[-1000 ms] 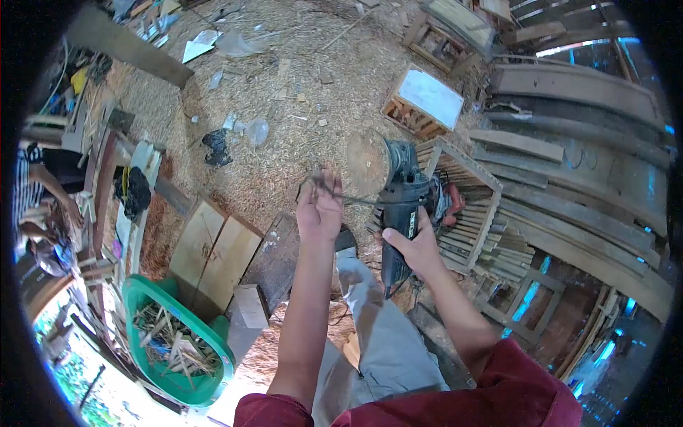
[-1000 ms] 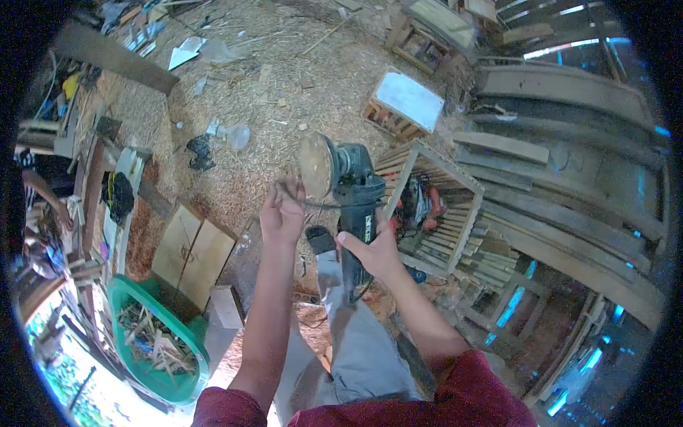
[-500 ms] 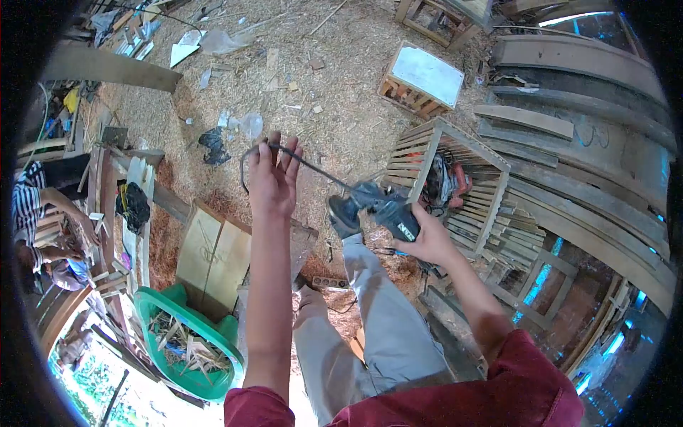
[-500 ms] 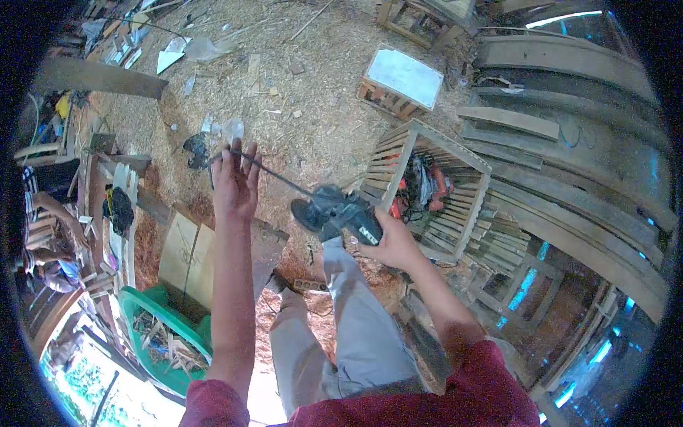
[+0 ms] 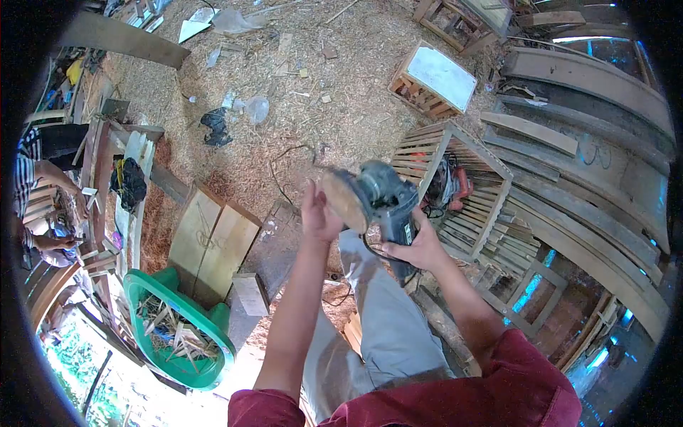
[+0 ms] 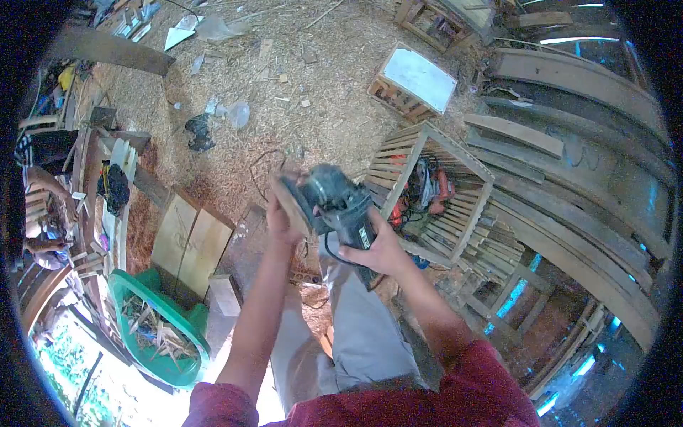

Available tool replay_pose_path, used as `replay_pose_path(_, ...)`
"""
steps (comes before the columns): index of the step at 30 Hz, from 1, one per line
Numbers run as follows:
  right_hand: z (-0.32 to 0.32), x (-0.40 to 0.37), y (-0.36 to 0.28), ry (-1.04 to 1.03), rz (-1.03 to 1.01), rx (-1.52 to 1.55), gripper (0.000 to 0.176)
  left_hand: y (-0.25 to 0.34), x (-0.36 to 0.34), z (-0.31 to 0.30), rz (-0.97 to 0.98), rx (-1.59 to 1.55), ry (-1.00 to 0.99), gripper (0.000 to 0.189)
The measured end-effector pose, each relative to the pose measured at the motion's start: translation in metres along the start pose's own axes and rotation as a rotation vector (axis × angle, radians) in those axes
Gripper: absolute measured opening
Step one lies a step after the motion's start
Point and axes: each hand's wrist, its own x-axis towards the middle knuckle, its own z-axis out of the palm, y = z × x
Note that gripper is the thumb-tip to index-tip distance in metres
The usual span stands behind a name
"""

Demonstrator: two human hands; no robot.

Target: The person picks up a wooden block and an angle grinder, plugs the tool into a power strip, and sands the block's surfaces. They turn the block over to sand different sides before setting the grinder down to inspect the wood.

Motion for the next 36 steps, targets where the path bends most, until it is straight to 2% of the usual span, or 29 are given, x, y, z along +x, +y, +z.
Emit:
replay_pose_path(1, 0.003, 0.005, -0.006, 0.021, -0.013, 0.007, 0.095, -0.012, -0.002, 0.006, 0.040, 0.000, 0.086, 0.066)
replay_pose_path(2, 0.009, 0.010, -0.011, 0.081, -0.168, -0.058, 0.085, -0.022, -0.003, 0.011, 0.078, 0.000, 0.171, 0.064)
replay_pose_path(3, 0.011, 0.014, -0.017, 0.103, -0.135, -0.013, 0.082, -0.029, -0.002, 0.023, 0.115, -0.002, 0.255, 0.063)
replay_pose_path(4, 0.012, 0.017, -0.023, 0.126, -0.102, 0.032, 0.078, -0.028, 0.003, 0.041, 0.187, 0.069, 0.186, 0.060)
replay_pose_path(7, 0.007, 0.027, -0.024, 0.169, -0.044, 0.161, 0.072, -0.002, 0.016, 0.062, 0.354, 0.152, 0.197, 0.058)
replay_pose_path(8, 0.005, 0.030, -0.021, 0.186, -0.064, 0.168, 0.072, 0.003, 0.020, 0.056, 0.331, 0.267, 0.353, 0.054)
replay_pose_path(11, 0.004, 0.037, -0.003, 0.239, -0.096, 0.181, 0.076, -0.008, 0.014, 0.036, -0.285, 1.075, 0.686, 0.053)
replay_pose_path(14, 0.006, 0.033, -0.009, 0.252, -0.075, 0.191, 0.079, -0.035, 0.002, 0.035, -0.600, 1.129, 0.762, 0.054)
replay_pose_path(17, 0.007, 0.027, -0.006, 0.306, -0.099, 0.093, 0.078, -0.044, -0.007, 0.036, -0.522, 0.885, 0.588, 0.050)
replay_pose_path(19, 0.009, 0.025, -0.008, 0.319, -0.155, 0.040, 0.077, -0.037, -0.012, 0.033, -0.438, 0.767, 0.564, 0.040)
replay_pose_path(20, 0.009, 0.023, -0.010, 0.311, -0.060, 0.116, 0.078, -0.031, -0.016, 0.024, -0.408, 0.653, 0.548, 0.037)
replay_pose_path(21, 0.011, 0.022, -0.008, 0.347, -0.082, 0.107, 0.079, -0.025, -0.020, 0.018, -0.377, 0.539, 0.532, 0.035)
replay_pose_path(22, 0.013, 0.024, -0.006, 0.383, -0.106, 0.099, 0.079, -0.022, -0.025, 0.040, -0.328, 0.509, 0.589, 0.027)
replay_pose_path(23, 0.012, 0.027, -0.003, 0.419, -0.130, 0.092, 0.080, -0.016, -0.033, 0.054, -0.283, 0.524, 0.605, 0.026)
replay_pose_path(25, 0.000, 0.037, 0.020, 0.444, -0.175, -0.144, 0.074, -0.009, -0.050, 0.079, -0.197, 0.554, 0.637, 0.024)
replay_pose_path(26, -0.007, 0.043, 0.032, 0.454, -0.198, -0.261, 0.071, -0.010, -0.051, 0.105, -0.114, 0.663, 0.640, 0.023)
replay_pose_path(29, -0.023, 0.049, 0.050, 0.353, 0.090, -0.283, 0.063, 0.009, -0.054, 0.134, -0.017, 0.884, 0.614, 0.022)
replay_pose_path(30, -0.024, 0.048, 0.053, 0.362, 0.057, -0.387, 0.065, 0.012, -0.051, 0.141, 0.011, 0.939, 0.531, 0.019)
replay_pose_path(33, -0.014, 0.036, 0.045, 0.203, 0.083, -0.190, 0.064, 0.017, -0.025, 0.162, -0.041, 1.243, 0.384, 0.018)
replay_pose_path(34, -0.014, 0.035, 0.054, 0.178, 0.082, -0.341, 0.060, 0.015, -0.015, 0.167, -0.070, 1.353, 0.329, 0.018)
replay_pose_path(36, -0.012, 0.024, 0.054, 0.083, 0.160, -0.283, 0.062, 0.015, 0.005, 0.161, 0.004, 1.379, 0.304, 0.018)
